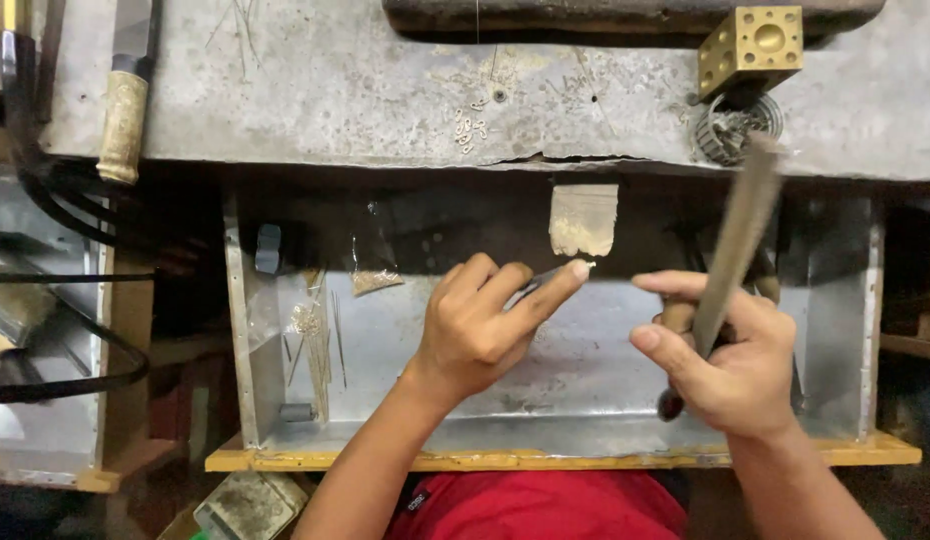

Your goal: The person holds a small metal piece with pliers and repeatedly files its surface using a metal file. The person rotates the piece to file different edges and surfaces.

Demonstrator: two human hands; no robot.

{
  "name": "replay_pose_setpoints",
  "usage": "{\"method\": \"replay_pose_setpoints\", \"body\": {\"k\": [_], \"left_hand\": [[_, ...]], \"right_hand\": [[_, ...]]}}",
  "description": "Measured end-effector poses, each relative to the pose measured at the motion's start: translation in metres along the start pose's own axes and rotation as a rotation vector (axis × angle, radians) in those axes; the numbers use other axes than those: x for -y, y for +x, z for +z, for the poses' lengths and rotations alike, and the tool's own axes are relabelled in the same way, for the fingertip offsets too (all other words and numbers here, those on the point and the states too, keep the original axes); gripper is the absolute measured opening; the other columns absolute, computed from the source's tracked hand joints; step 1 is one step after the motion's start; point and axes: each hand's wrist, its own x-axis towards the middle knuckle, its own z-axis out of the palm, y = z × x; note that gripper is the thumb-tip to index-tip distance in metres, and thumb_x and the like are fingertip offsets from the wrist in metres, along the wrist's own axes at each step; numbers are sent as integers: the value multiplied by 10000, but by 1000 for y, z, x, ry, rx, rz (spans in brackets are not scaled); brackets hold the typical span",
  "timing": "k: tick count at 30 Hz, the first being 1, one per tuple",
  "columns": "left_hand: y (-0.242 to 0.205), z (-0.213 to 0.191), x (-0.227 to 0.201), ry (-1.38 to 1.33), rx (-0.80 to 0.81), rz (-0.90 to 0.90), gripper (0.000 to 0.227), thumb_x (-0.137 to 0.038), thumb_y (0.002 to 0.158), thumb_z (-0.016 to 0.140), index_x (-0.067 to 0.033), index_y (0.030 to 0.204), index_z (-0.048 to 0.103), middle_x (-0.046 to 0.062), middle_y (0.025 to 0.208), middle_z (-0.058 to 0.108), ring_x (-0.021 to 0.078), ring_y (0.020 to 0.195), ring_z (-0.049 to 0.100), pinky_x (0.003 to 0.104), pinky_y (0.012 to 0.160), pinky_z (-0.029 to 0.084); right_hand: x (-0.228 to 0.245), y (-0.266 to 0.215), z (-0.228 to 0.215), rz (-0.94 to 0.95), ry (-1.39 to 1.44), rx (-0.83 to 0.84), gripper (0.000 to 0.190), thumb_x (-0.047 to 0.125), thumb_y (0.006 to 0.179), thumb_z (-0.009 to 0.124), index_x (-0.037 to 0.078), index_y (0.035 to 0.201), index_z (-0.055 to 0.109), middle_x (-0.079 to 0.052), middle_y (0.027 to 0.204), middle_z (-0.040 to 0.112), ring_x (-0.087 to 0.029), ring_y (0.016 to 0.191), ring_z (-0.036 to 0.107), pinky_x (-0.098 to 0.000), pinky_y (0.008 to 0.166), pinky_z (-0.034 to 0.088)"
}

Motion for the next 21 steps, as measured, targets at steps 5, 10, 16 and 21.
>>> {"method": "replay_pose_setpoints", "body": {"k": [5,10,16,21], "left_hand": [[-2,-5,-39,-620,15,-224,365,34,1018,658,-122,1348,641,69,896,676,235,745,632,351,762,555],[0,-17,-59,-899,57,-432,330,-5,1009,680,-92,1327,662,52,854,689,169,687,573,295,673,504],[2,-19,-64,-945,31,-433,275,-81,1035,649,-69,1310,658,124,1077,776,228,860,742,317,776,599],[-3,-16,-67,-927,-24,-412,307,-61,1040,643,-85,1345,624,153,1232,747,281,1036,780,349,879,651]], "right_hand": [[-10,-7,15,-101,322,-15,202,123,917,706,-16,1061,678,-110,792,613,-109,506,509,-219,460,409],[-15,-14,17,-118,404,-32,130,149,923,721,32,969,690,-144,891,696,-150,598,598,-224,454,467],[-5,-10,21,-172,504,9,141,195,951,709,67,975,654,-135,895,659,-115,538,546,-196,350,414],[-3,-11,28,-177,611,-3,123,150,968,693,44,976,631,-137,906,640,-76,366,457,-162,317,419]]}}
